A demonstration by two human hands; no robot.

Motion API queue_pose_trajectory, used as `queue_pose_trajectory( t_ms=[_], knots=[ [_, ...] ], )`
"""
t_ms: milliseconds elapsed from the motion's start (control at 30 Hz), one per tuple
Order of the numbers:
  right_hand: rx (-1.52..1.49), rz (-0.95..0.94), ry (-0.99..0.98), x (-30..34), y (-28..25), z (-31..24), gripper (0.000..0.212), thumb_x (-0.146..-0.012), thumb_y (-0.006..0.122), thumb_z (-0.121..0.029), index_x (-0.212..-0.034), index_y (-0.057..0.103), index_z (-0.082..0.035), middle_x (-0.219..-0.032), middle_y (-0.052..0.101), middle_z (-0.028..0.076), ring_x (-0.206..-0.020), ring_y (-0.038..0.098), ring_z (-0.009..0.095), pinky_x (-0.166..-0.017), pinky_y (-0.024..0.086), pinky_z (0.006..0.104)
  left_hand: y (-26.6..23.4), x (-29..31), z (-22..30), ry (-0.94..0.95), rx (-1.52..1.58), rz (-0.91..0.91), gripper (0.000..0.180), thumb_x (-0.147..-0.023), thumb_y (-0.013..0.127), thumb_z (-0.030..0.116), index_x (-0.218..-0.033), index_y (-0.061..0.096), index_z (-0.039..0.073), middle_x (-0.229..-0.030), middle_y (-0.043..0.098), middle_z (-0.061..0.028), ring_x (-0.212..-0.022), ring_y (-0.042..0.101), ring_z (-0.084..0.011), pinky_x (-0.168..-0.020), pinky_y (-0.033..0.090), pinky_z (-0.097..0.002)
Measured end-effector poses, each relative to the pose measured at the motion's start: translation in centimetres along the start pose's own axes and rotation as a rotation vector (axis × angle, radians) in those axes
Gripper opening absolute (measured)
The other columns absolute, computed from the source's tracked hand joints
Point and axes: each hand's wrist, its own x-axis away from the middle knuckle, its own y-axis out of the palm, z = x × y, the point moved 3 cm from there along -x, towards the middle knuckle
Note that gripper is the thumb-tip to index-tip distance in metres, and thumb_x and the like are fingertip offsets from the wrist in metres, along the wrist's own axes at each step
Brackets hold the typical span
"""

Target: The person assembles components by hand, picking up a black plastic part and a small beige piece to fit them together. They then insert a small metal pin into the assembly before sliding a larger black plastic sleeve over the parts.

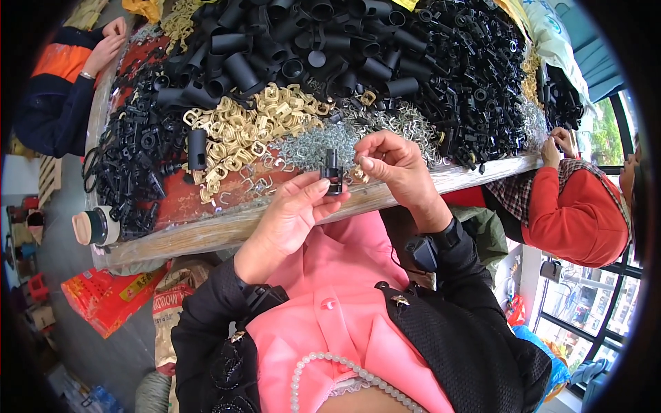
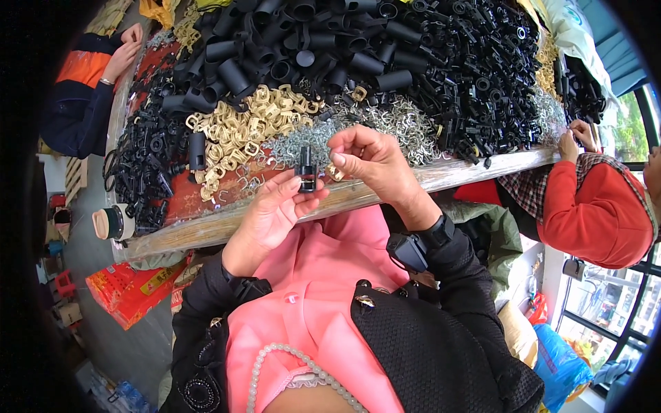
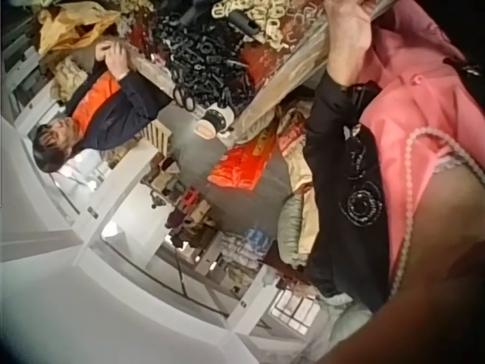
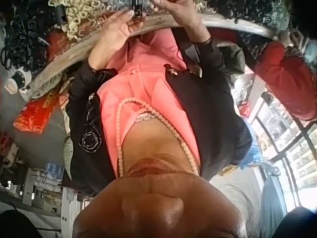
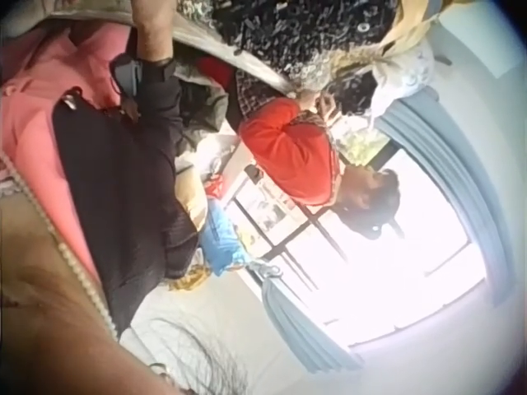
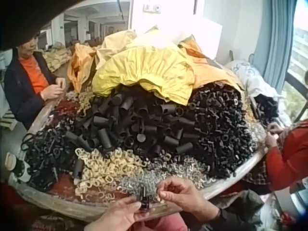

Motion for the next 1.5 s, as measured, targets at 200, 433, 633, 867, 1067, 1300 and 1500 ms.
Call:
queue_pose_trajectory(
  t_ms=[200,433,633,867,1067,1300,1500],
  knots=[
    [-0.01,0.023,-0.057,0.6,1.5,0.6,0.016,-0.078,0.059,-0.006,-0.093,0.054,0.0,-0.078,0.055,0.001,-0.07,0.051,0.006,-0.062,0.043,0.019,0.3,-0.1,-0.7,0.112,0.146,-0.08,0.023,-0.081,0.056,0.012,-0.1,0.054,0.0,-0.095,0.058,-0.0073,-0.091,0.055,-0.0149,-0.083,0.044,-0.0289],
    [0.102,0.087,0.005,0.3,2.2,2.1,0.015,-0.082,0.056,-0.013,-0.089,0.053,0.0,-0.075,0.053,-0.001,-0.065,0.05,0.005,-0.061,0.042,0.0183,-0.7,0.1,-1.5,0.152,0.133,0.009,0.022,-0.08,0.056,0.01,-0.1,0.055,0.001,-0.096,0.058,-0.0054,-0.09,0.054,-0.0125,-0.084,0.043,-0.0282],
    [0.118,0.165,0.033,-0.2,2.3,3.4,0.018,-0.083,0.055,-0.018,-0.088,0.053,-0.001,-0.074,0.053,-0.001,-0.064,0.048,0.005,-0.059,0.04,0.0184,-1.5,-0.7,-1.4,0.194,0.176,0.044,0.021,-0.08,0.056,0.009,-0.099,0.055,0.001,-0.096,0.058,-0.005,-0.09,0.054,-0.0118,-0.085,0.042,-0.0266],
    [-0.148,0.138,0.146,-0.4,1.9,4.4,0.017,-0.083,0.054,-0.017,-0.089,0.053,-0.002,-0.076,0.053,0.0,-0.064,0.049,0.006,-0.06,0.04,0.018,-1.9,-1.4,-0.9,0.248,0.215,0.05,0.018,-0.08,0.055,0.009,-0.096,0.055,0.002,-0.094,0.058,-0.0057,-0.088,0.054,-0.0123,-0.084,0.042,-0.0272],
    [0.196,0.138,-0.033,0.2,1.7,2.8,0.014,-0.081,0.056,-0.013,-0.088,0.054,-0.001,-0.073,0.052,0.001,-0.063,0.05,0.007,-0.057,0.04,0.0199,-1.8,-1.3,-1.4,0.176,0.274,0.082,0.016,-0.08,0.056,0.01,-0.095,0.055,0.004,-0.093,0.059,-0.0058,-0.087,0.055,-0.0132,-0.083,0.044,-0.0297],
    [0.963,0.185,-0.277,1.2,2.4,0.9,0.01,-0.079,0.057,-0.006,-0.086,0.054,0.001,-0.067,0.05,0.003,-0.062,0.051,0.009,-0.052,0.041,0.0222,-1.0,-0.3,-1.5,0.211,0.095,0.159,0.018,-0.079,0.059,0.011,-0.095,0.056,0.004,-0.092,0.059,-0.0046,-0.084,0.055,-0.0112,-0.077,0.044,-0.0272],
    [0.806,0.165,-0.163,0.5,2.0,2.4,0.01,-0.08,0.056,-0.007,-0.085,0.054,0.002,-0.07,0.053,0.002,-0.06,0.051,0.008,-0.052,0.041,0.0202,-1.2,-0.4,-1.5,0.269,-0.09,0.168,0.02,-0.079,0.057,0.008,-0.098,0.054,0.003,-0.094,0.059,-0.0062,-0.087,0.056,-0.0141,-0.082,0.044,-0.0306]
  ],
)
